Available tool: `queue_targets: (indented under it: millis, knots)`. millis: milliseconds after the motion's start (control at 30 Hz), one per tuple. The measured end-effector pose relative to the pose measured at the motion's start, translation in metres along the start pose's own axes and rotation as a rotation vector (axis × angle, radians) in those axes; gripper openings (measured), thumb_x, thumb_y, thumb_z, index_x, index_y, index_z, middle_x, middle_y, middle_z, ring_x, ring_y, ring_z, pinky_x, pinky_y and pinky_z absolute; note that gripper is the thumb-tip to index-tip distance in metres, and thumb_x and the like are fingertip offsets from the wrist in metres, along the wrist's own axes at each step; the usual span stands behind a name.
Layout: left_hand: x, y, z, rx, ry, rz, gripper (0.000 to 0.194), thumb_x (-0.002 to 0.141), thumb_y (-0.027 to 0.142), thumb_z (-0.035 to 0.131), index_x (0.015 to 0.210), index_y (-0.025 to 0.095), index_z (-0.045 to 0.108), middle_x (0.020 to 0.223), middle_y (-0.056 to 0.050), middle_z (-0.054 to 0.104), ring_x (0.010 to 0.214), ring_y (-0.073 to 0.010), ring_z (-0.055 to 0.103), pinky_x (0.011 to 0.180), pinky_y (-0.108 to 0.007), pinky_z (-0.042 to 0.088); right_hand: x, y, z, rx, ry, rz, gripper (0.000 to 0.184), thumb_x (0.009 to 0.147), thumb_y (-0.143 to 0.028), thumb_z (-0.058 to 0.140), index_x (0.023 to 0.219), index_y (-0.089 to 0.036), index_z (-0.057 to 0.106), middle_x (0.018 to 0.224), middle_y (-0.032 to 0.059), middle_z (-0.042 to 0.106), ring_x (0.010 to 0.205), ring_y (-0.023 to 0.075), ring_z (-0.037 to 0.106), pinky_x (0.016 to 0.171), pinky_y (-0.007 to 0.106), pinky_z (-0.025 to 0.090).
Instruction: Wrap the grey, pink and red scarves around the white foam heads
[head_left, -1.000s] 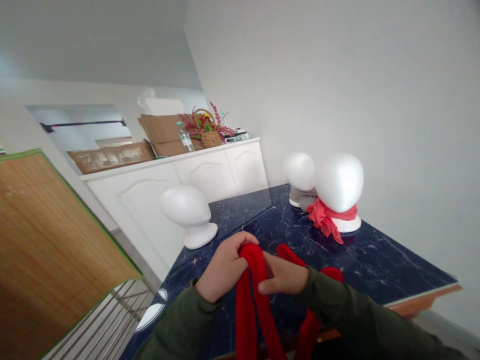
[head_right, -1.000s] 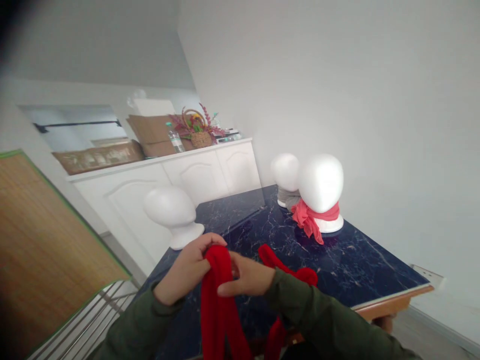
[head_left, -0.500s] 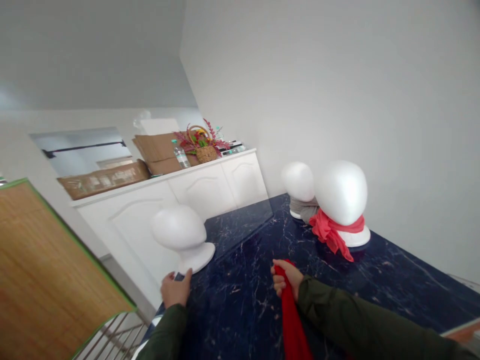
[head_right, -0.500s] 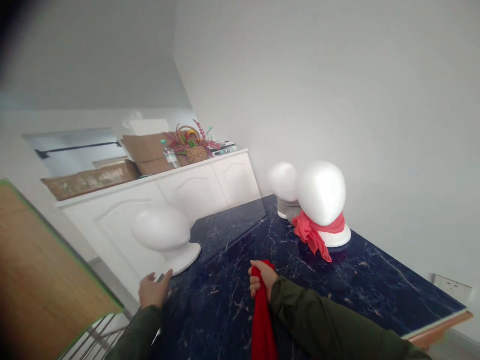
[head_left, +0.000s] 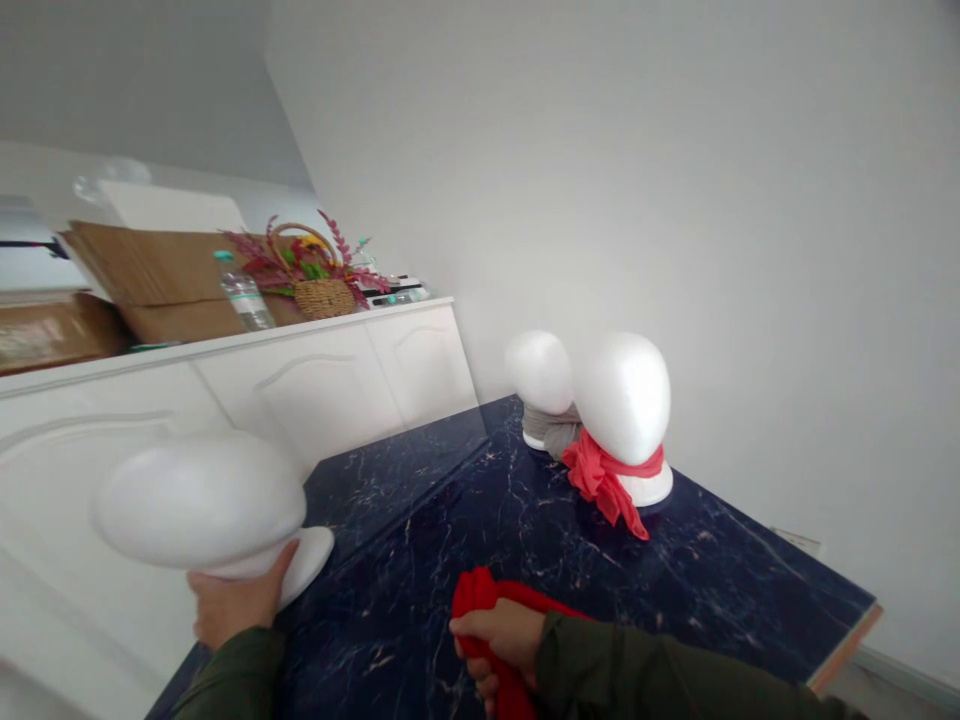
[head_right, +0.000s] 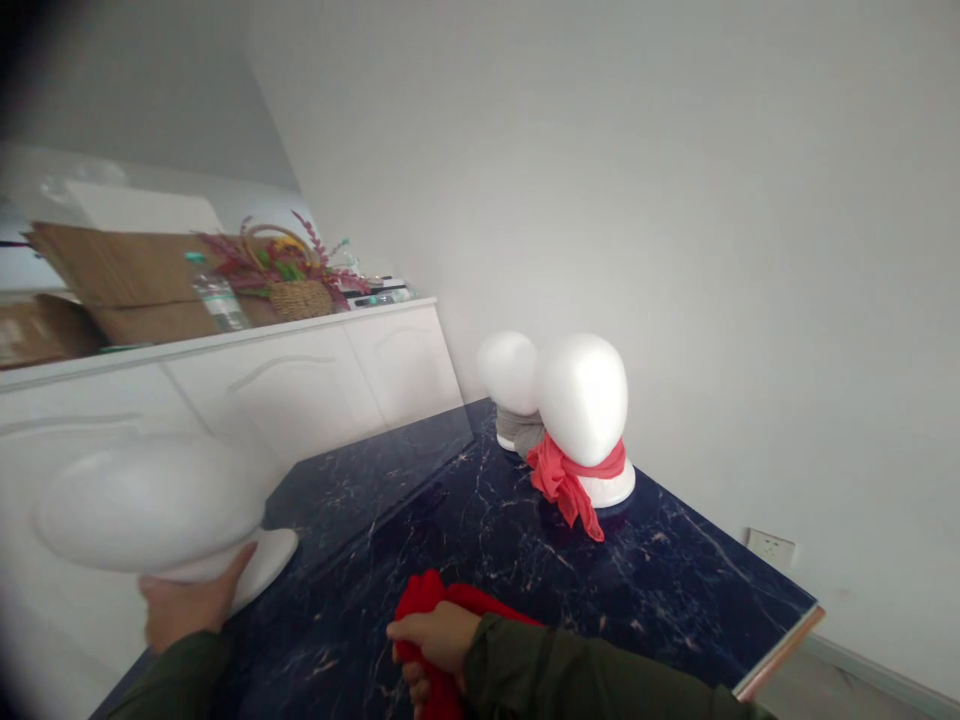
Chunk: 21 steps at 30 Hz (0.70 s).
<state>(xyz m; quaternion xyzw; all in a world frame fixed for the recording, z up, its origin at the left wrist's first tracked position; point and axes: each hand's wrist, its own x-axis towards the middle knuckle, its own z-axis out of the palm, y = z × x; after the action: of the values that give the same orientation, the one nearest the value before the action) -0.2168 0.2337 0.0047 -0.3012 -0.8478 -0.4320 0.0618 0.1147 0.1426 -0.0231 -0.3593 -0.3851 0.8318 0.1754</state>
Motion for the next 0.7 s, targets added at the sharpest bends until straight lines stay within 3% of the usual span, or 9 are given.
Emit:
queue_targets:
  millis: [133,267,367,533,633,700]
  knots:
    - [-0.006,0.008,-0.006,-0.064,0.020,-0.049,0.104,0.037,0.064,0.065,0.121,0.014,0.030,0.124,-0.017,0.045,0.106,-0.0410,0.047,0.084,-0.053,0.040,-0.002,-0.001,0.002,-0.047,-0.002,0.001,0.025,0.084,-0.026,0.035,0.063,-0.016,0.044,0.036,-0.0071,0.036,0.029,0.0059,0.034,0.042,0.021,0.038]
    - [-0.025,0.023,-0.013,-0.138,-0.022,-0.028,0.101,0.040,0.065,0.064,0.120,0.011,0.033,0.123,-0.018,0.045,0.108,-0.0388,0.046,0.086,-0.050,0.040,-0.010,-0.004,0.002,-0.180,-0.107,0.019,0.026,0.084,-0.026,0.031,0.064,-0.016,0.045,0.035,-0.0068,0.034,0.029,0.0076,0.034,0.041,0.021,0.036]
    - [-0.062,0.043,-0.011,-0.226,-0.126,0.093,0.092,0.045,0.061,0.064,0.117,0.010,0.036,0.121,-0.018,0.047,0.109,-0.0346,0.046,0.088,-0.046,0.040,-0.016,-0.007,-0.001,-0.307,-0.262,0.083,0.030,0.084,-0.028,0.027,0.063,-0.017,0.046,0.035,-0.0063,0.033,0.028,0.0083,0.031,0.037,0.020,0.032]
    - [-0.149,0.068,-0.010,-0.418,-0.329,0.391,0.072,0.055,0.046,0.065,0.113,0.009,0.041,0.112,-0.018,0.054,0.104,-0.0280,0.051,0.087,-0.038,0.042,-0.023,-0.002,-0.005,-0.425,-0.582,0.190,0.028,0.081,-0.037,0.038,0.062,-0.019,0.047,0.032,-0.0081,0.031,0.025,0.0077,0.027,0.031,0.019,0.028]
    - [-0.187,0.071,-0.023,-0.456,-0.443,0.549,0.065,0.057,0.042,0.065,0.112,0.013,0.045,0.111,-0.015,0.056,0.106,-0.0265,0.051,0.089,-0.037,0.041,-0.044,0.012,0.004,-0.483,-0.734,0.279,0.028,0.070,-0.044,0.057,0.062,-0.018,0.050,0.033,-0.0090,0.033,0.026,0.0070,0.029,0.029,0.019,0.028]
    - [-0.201,0.068,-0.035,-0.448,-0.490,0.632,0.059,0.058,0.041,0.064,0.109,0.014,0.048,0.109,-0.013,0.058,0.108,-0.0268,0.049,0.091,-0.039,0.039,-0.070,0.027,0.015,-0.449,-0.741,0.216,0.028,0.067,-0.041,0.063,0.063,-0.016,0.053,0.040,-0.0075,0.040,0.031,0.0069,0.037,0.032,0.019,0.033]
